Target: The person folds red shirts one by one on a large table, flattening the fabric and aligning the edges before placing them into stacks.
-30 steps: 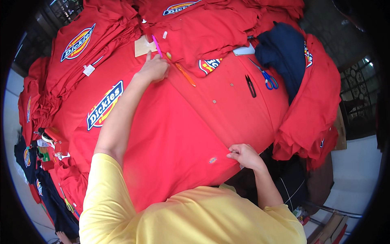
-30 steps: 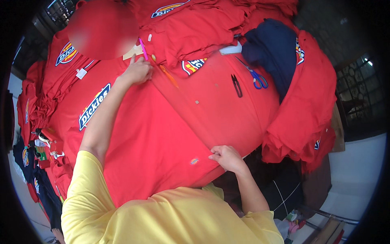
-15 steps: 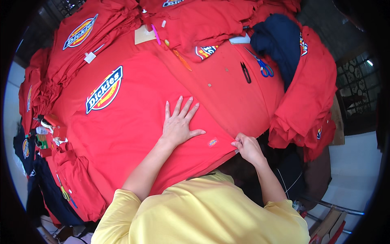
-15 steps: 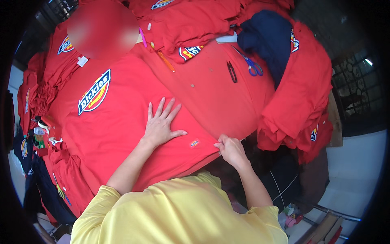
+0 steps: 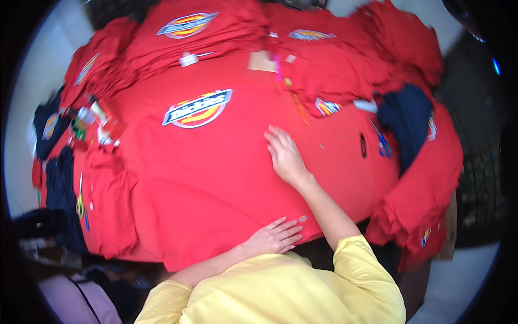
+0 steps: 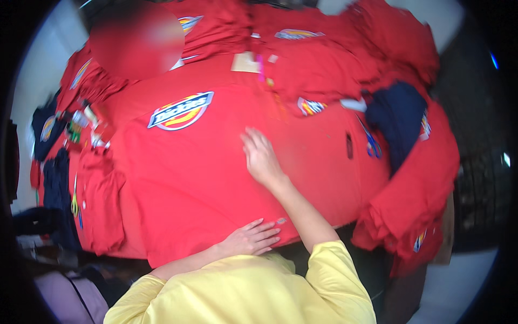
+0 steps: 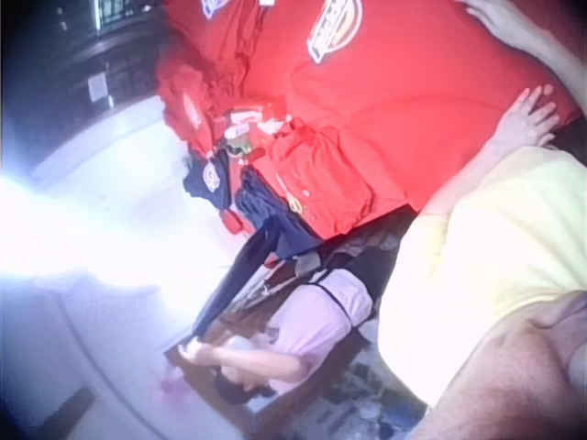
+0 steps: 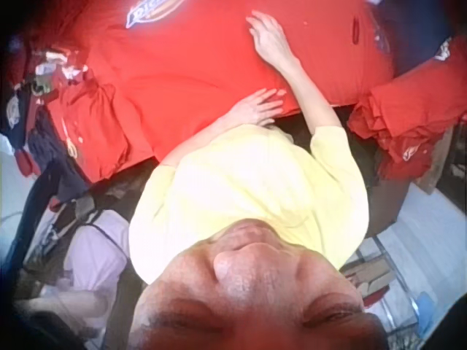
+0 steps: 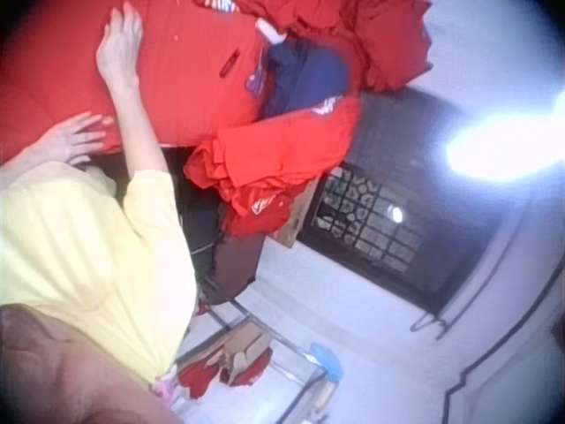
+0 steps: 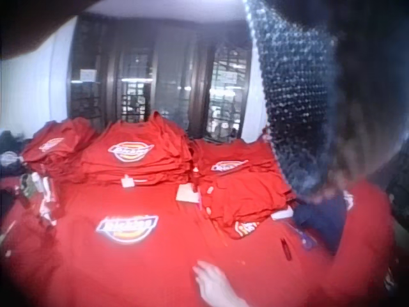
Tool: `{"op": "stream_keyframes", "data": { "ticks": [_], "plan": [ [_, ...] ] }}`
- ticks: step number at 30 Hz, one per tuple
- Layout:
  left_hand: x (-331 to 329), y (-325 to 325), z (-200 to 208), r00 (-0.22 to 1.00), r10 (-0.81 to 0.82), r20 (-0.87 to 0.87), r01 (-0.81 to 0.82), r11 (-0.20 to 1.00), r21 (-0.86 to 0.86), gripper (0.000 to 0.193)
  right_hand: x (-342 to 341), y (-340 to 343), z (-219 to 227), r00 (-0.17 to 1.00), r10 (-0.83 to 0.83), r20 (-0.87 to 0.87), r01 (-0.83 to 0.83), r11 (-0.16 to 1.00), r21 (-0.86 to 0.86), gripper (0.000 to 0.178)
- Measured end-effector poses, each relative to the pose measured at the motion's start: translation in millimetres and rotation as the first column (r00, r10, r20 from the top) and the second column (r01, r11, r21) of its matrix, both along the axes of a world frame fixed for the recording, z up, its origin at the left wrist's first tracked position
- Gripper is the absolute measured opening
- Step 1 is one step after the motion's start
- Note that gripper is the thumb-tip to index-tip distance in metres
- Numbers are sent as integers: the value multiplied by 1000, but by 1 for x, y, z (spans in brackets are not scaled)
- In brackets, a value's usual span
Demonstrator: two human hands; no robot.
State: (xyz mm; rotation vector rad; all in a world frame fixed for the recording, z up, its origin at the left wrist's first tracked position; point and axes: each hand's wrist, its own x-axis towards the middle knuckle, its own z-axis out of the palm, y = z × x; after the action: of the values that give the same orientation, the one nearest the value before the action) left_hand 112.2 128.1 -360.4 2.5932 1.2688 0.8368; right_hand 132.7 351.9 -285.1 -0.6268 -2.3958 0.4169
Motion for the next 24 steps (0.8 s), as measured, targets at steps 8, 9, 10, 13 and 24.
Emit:
{"op": "stream_keyframes", "data": {
  "ticks": [8, 9, 10, 13, 24],
  "plan": [
    [-85, -153, 62, 410, 881, -234, -903, 357, -240, 60, -156, 64, 13, 760, -394, 516, 443, 896, 33, 49],
    [-83, -175, 61, 424, 884, -197, -891, 369, -265, 58, -181, 54, 15, 845, -303, 441, 324, 946, 28, 47],
    [-86, -192, 60, 328, 934, -138, -926, 290, -241, 56, -206, 46, 15, 907, -202, 369, 205, 978, 30, 46],
    [-104, -217, 72, -29, 1000, -1, -989, -29, -147, 46, -300, -15, 8, 916, 400, 31, -401, 915, 36, 44],
    [-125, -245, 60, -541, 792, 285, -597, -122, -793, 22, -447, -57, 59, 538, 697, 475, -279, 678, -680, 25]
  ]
}}
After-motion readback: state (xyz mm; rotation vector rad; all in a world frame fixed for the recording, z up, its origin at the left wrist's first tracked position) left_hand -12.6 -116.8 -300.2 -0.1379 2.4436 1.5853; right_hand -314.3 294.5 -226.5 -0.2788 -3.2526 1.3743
